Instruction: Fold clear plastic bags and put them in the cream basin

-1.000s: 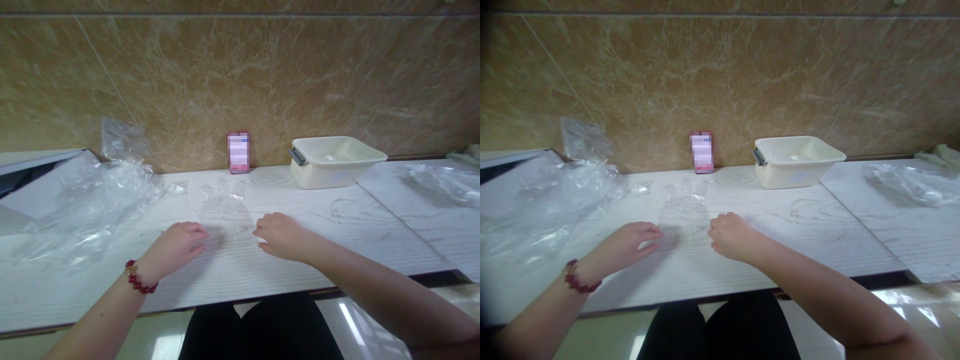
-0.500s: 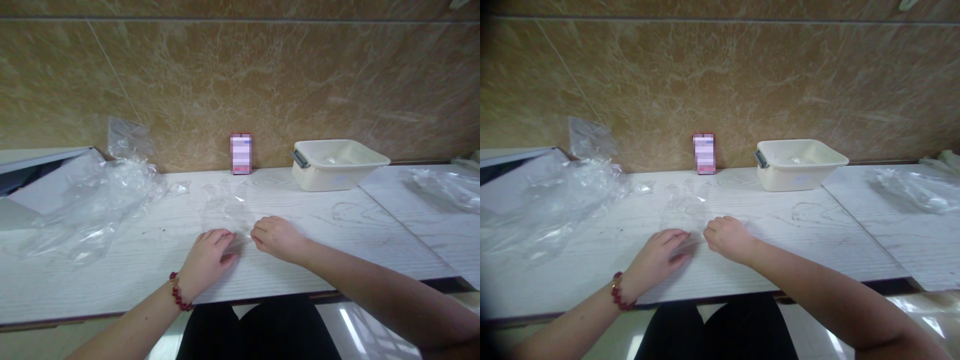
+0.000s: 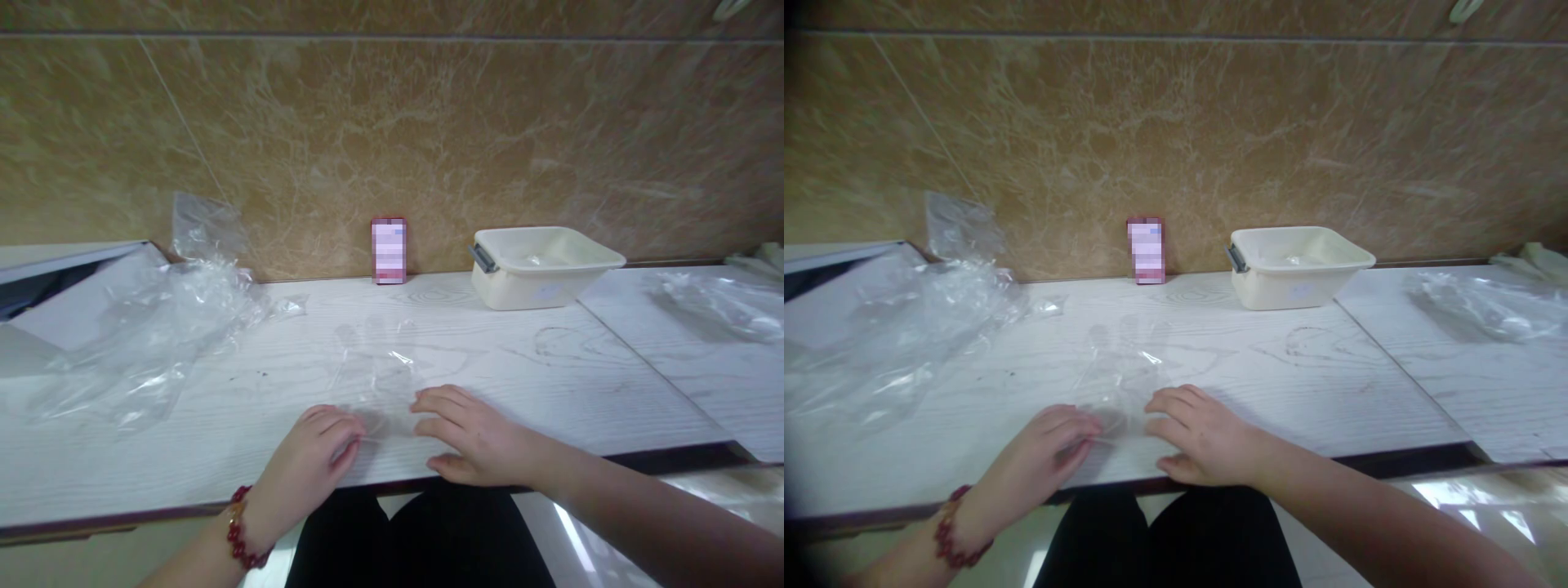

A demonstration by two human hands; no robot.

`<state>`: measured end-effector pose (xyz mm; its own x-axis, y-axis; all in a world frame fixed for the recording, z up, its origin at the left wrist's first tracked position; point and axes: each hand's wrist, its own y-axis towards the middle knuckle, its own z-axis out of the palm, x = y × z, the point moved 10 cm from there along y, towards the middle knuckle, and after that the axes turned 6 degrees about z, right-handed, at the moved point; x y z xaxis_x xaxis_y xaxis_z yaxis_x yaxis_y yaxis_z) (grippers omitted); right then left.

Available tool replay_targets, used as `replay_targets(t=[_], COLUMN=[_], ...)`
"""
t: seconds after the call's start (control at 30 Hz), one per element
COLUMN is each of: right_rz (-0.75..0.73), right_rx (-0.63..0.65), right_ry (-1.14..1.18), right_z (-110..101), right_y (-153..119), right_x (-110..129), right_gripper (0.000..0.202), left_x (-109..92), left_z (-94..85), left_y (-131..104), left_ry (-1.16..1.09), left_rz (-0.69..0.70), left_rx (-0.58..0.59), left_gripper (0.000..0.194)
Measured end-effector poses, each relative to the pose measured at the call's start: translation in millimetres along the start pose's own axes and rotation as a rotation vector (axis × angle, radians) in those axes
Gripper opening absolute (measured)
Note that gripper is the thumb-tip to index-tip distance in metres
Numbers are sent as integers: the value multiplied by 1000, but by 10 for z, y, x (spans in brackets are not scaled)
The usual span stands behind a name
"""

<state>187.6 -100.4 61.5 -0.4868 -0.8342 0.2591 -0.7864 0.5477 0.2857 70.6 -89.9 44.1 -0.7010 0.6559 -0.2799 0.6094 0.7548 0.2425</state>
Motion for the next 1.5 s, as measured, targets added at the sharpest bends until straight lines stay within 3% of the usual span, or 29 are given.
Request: replay_targets(t=[0.17,0.4,0.5,0.63,0.83,1.07,1.23,1.5], right_rz=[154,35,61,176,449,796,918,921], right_rx=[-4,42,61,49,-168,-257,-247,-255], right_ry=[-32,90,162,212,361,397,320,284], right_z=[142,179,170,173,14,30,42,130], right_y=[-65,23,4,-28,78,319,413,443], right_x=[-186,-116,-82,-130,-466,-1056,-1285,-1390], right_gripper=[50,31,29,26,14,10,13,8], left_x=[-113,-178,-163,-91,326,1006,1255,1324], left_z=[-17,-59,-23,-12,-94,-44,20,109], left_y=[-72,-221,-301,-346,-220,-6,127,205], left_ry=[-40,-80,-64,-151,-434,-621,-617,-640], left_rz=[16,99,136,135,-215,-667,-744,-880], left_rx=[10,-13,-24,-84,-175,-358,-456,-446], left_gripper=[18,25,34,20,16,28,26,15])
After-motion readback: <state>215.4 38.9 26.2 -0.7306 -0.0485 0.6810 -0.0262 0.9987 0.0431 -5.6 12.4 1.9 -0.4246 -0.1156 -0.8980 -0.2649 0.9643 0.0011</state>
